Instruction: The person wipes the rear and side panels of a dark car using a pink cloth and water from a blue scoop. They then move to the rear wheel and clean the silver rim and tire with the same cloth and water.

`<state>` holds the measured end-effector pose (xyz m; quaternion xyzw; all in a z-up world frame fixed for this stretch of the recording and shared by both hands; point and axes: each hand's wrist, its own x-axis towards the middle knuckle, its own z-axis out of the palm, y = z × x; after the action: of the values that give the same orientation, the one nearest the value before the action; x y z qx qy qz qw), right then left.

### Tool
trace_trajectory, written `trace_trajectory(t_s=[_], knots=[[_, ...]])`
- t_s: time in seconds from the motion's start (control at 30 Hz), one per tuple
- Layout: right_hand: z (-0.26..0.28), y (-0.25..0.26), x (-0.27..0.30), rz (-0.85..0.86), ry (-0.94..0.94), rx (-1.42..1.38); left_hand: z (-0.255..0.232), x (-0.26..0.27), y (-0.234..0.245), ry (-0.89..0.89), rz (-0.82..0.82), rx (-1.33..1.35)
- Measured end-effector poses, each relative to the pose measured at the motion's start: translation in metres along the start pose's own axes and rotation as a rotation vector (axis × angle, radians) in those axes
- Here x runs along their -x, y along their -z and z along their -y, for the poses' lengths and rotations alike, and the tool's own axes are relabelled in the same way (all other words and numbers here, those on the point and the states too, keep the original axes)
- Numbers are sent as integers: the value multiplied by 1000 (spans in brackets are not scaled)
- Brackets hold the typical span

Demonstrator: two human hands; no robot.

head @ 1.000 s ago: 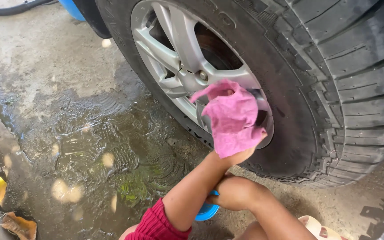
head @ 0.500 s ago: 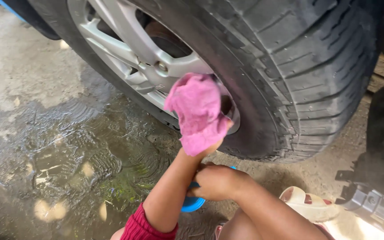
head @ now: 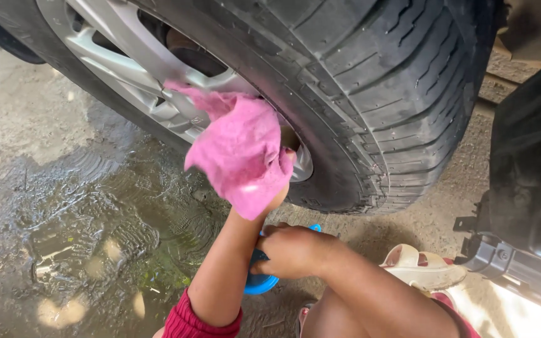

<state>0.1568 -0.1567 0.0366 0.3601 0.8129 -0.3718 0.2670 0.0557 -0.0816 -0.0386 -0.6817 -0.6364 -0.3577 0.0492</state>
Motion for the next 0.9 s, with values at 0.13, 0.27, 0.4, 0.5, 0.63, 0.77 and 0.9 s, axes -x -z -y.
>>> trace_trajectory(t_s=[0.13, 0.27, 0.4, 0.5, 0.63, 0.77, 0.9], knots=[[-2, -1, -3, -26, 16, -9, 3, -14, 2, 39, 4, 104], [-7, -6, -4, -13, -4, -24, 11, -19, 8, 93, 12, 206], [-2, 2, -1, -8, 30, -39, 0, -20, 10, 117, 18, 269], [2, 7, -1, -19, 18, -47, -5, -19, 11, 128, 39, 337], [7, 6, -5, -2, 1, -53, -4, -14, 18, 164, 55, 435], [7, 9, -13, -5, 26, -47, 10, -21, 23, 193, 81, 539], [10, 14, -15, 10, 41, -15, -8, -25, 18, 214, 99, 609]])
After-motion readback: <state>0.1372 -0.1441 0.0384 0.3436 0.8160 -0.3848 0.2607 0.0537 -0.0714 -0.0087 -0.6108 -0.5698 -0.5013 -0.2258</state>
